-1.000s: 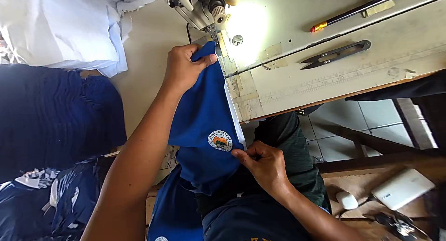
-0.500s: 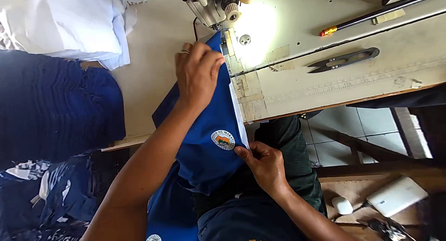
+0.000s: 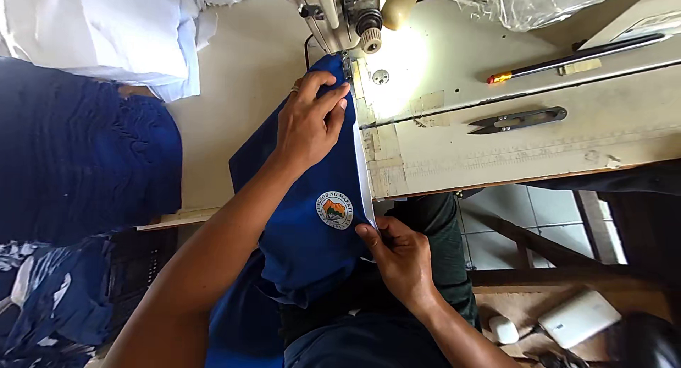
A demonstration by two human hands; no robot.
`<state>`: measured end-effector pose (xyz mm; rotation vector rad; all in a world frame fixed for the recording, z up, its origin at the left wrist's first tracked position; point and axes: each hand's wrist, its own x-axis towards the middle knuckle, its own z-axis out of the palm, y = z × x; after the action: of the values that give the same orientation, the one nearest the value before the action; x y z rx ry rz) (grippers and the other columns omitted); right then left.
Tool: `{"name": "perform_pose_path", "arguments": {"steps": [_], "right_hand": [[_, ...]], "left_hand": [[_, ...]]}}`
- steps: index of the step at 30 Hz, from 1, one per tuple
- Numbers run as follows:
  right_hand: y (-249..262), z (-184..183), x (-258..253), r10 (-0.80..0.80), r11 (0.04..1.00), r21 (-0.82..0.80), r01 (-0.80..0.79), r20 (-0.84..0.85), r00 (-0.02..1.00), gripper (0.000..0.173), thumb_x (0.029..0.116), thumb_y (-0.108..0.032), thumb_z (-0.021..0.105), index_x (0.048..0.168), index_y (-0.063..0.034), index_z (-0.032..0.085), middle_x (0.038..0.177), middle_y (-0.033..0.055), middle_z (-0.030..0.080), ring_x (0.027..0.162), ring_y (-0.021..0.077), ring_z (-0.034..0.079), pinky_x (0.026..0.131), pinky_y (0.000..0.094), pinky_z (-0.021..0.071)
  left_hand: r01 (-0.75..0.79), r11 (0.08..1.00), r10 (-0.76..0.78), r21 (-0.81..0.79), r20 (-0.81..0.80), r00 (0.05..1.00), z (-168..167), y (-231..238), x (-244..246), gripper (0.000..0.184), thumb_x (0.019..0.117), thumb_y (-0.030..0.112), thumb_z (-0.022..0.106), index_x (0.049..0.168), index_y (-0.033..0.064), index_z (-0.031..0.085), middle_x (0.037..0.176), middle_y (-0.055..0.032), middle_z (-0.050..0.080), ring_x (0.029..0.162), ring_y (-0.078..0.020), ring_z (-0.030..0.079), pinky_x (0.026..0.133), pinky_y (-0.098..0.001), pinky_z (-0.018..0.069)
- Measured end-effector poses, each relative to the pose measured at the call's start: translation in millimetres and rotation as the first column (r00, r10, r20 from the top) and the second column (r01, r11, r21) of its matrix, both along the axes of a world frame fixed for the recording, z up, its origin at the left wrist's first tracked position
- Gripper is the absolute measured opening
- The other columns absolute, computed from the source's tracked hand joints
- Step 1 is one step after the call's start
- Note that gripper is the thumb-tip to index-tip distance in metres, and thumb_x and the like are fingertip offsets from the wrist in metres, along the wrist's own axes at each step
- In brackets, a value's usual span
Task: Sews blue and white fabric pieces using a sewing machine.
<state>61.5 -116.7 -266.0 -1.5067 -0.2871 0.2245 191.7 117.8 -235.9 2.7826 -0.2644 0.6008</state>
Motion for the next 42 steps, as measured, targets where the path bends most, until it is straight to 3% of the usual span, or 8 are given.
{"name": "perform_pose_path", "arguments": {"steps": [4,7,10,16,20,42], "right_hand": [[2,-3,3,-0.02,1.0,-0.004,0.02,-0.014,1.0,0.015,0.0983,-0.015,0.07,0.1,-0.0005,0.074,0.079,0.0001,0.073,0.066,0.0014,0.066,0.06,0.0183,0.0566],[1,-4,3,-0.027,1.0,-0.001,0.027,-0.027,0.999,0.014,0.0981,-0.014,0.07,0.1,-0.0003,0.074,0.081,0.0007,0.074,0.068,0.0021,0.068,0.062,0.0188,0.0583],[1,-3,4,-0.021,1.0,0.003,0.021,-0.032,0.999,0.014,0.0981,-0.014,0.07,0.1,-0.0001,0.074,0.081,0.0009,0.074,0.068,0.0022,0.067,0.061,0.0188,0.0582],[8,-2,11,-0.035,0.999,-0.006,0.035,-0.042,0.998,0.015,0.0982,-0.015,0.07,0.098,-0.0012,0.074,0.078,0.0003,0.073,0.064,0.0017,0.066,0.058,0.0184,0.0563],[10,-6,11,-0.045,0.999,-0.01,0.045,-0.042,0.998,0.014,0.098,-0.016,0.071,0.098,-0.0024,0.075,0.076,0.0001,0.072,0.064,0.0022,0.065,0.058,0.0192,0.0561],[4,-13,3,-0.053,0.998,-0.032,0.05,-0.089,0.995,0.012,0.0973,-0.014,0.071,0.1,-0.0026,0.074,0.075,0.0004,0.072,0.062,0.0032,0.065,0.057,0.0192,0.0561]], "left_hand": [[-0.007,0.998,0.006,0.064,0.013,1.0,2,-4,8,0.034,0.1059,0.026,0.051,0.129,0.015,0.073,0.126,-0.012,0.067,0.123,-0.0326,0.056,0.099,-0.0465,0.0417],[-0.01,0.996,0.009,0.091,0.01,1.0,2,-5,5,0.035,0.1073,0.026,0.05,0.132,0.0153,0.072,0.126,-0.0096,0.069,0.122,-0.0306,0.059,0.098,-0.0467,0.0455],[-0.016,0.998,0.013,0.056,0.055,0.998,1,-2,4,0.032,0.1068,0.026,0.052,0.127,0.0133,0.074,0.127,-0.0084,0.071,0.123,-0.0269,0.063,0.102,-0.0419,0.0494],[-0.028,1.0,0.028,-0.014,0.044,0.999,3,5,14,0.03,0.105,0.029,0.056,0.12,0.0132,0.077,0.13,-0.0056,0.072,0.128,-0.0248,0.062,0.107,-0.0394,0.0477],[-0.018,0.995,0.027,-0.094,0.095,0.995,0,6,15,0.028,0.1022,0.028,0.063,0.116,0.0086,0.078,0.125,-0.0079,0.074,0.126,-0.0231,0.064,0.11,-0.0378,0.0485],[0.006,0.995,-0.001,-0.101,0.048,0.999,1,3,11,0.03,0.1036,0.028,0.059,0.113,0.0075,0.077,0.129,-0.0086,0.072,0.129,-0.0223,0.062,0.11,-0.0351,0.0458]]}}
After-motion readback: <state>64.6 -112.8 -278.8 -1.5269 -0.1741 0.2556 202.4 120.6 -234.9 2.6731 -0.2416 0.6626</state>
